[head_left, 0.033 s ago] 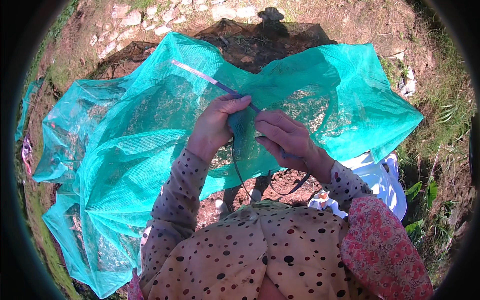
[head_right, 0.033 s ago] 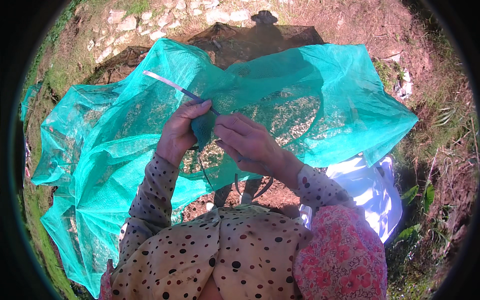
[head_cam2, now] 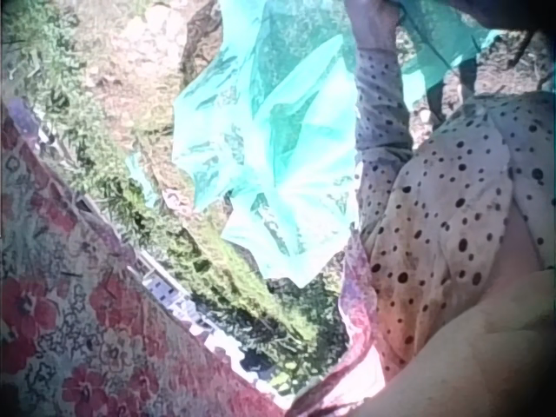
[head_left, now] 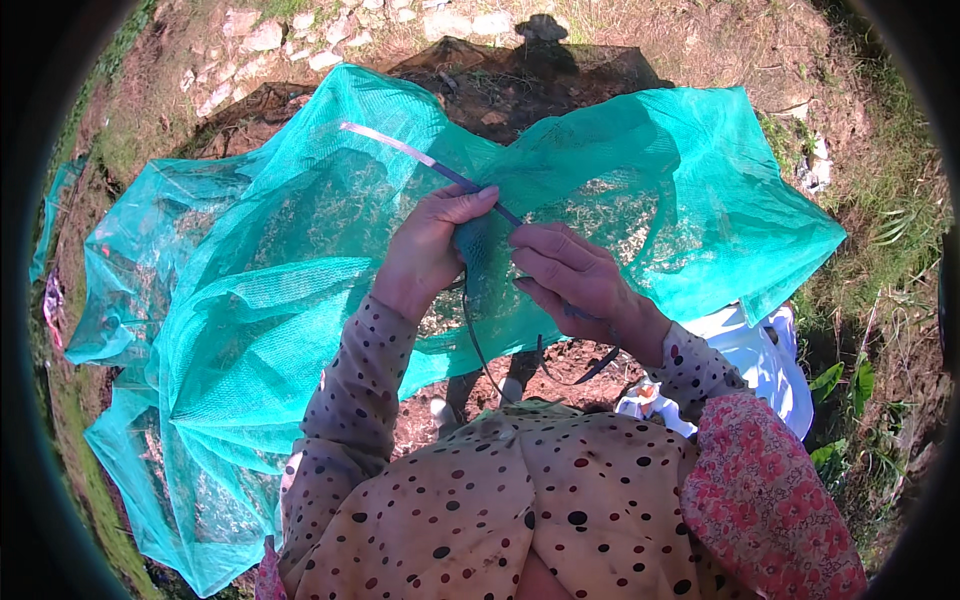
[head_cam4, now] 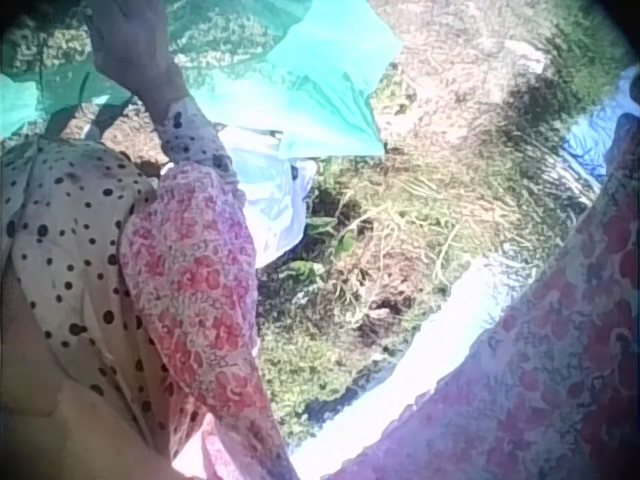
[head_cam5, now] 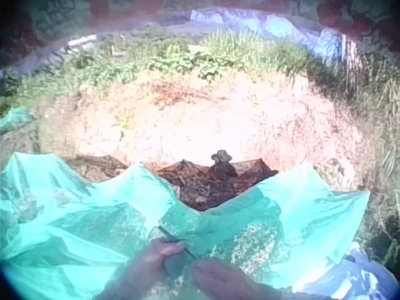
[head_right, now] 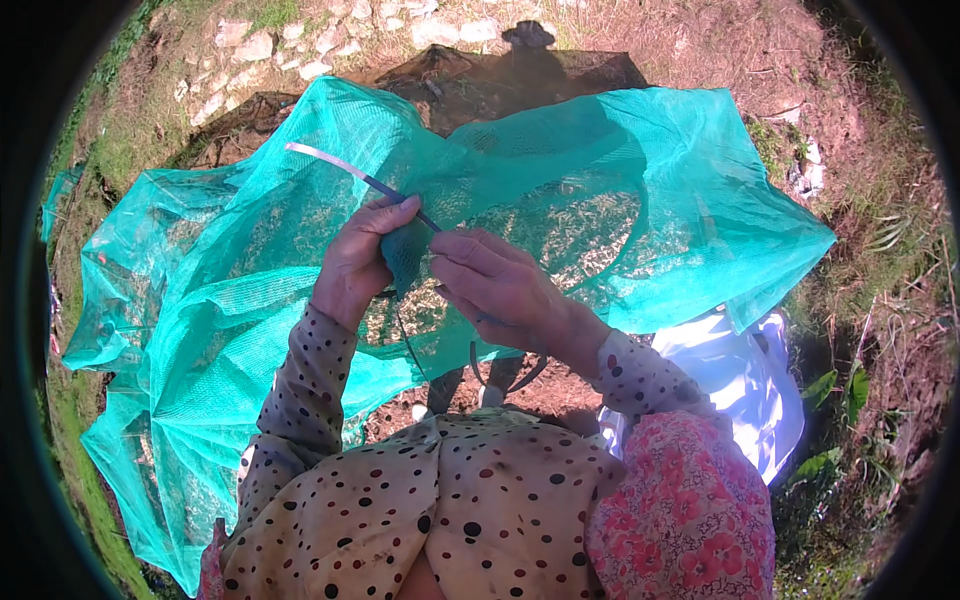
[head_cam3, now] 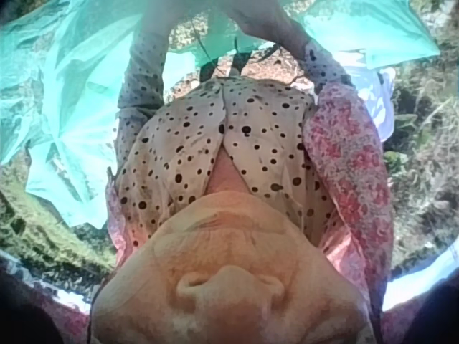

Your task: The person is threading a wire through the holes of a green plastic mesh net to join or repair sections by hand.

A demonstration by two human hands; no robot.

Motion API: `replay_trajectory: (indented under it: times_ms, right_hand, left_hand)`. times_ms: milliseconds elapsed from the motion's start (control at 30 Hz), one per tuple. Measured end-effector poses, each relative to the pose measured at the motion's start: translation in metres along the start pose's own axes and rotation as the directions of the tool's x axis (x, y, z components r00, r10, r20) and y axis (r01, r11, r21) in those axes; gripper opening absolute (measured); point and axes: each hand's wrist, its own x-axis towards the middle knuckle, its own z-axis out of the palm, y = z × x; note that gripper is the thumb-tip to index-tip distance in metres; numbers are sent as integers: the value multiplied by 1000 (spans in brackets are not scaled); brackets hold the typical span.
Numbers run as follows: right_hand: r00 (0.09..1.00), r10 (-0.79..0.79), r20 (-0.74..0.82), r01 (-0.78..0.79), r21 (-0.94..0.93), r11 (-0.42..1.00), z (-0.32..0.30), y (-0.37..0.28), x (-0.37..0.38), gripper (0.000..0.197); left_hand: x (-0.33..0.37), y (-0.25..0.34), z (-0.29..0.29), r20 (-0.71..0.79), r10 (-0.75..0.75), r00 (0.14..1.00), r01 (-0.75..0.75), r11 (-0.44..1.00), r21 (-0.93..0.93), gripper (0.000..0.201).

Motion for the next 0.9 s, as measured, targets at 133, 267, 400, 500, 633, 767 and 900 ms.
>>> replay_trajectory:
  times_ms: [133,267,400,500,633,767,900]
  right_hand:
    - [983,25,183,-26,4,1000,-15,0,-30,21]
    - [980,146,135,-148,6,989,-26,-11,-51,21]
    - [945,318,73,-317,-19,948,-37,-14,-85,26]
    - [919,389,57,-386,-66,920,-43,-14,-103,25]
    - [912,409,37,-401,-135,906,-45,-13,-112,23]
    - [857,427,290,-368,-238,899,-47,-8,-110,33]
    - [824,463,325,-410,-222,885,-57,-14,-63,54]
  left_hand:
    - [1,5,6,-83,51,995,-47,998,51,19]
    - [15,1,-1,-175,127,976,-106,987,121,15]
    - [23,11,-6,-218,175,960,-142,977,156,14]
    - [29,17,-13,-276,254,927,-179,946,270,13]
    - [30,13,-9,-322,251,913,-187,958,215,13]
    - [28,17,-5,-263,214,941,-146,956,255,13]
    - [26,10,-6,-150,235,960,-154,896,417,11]
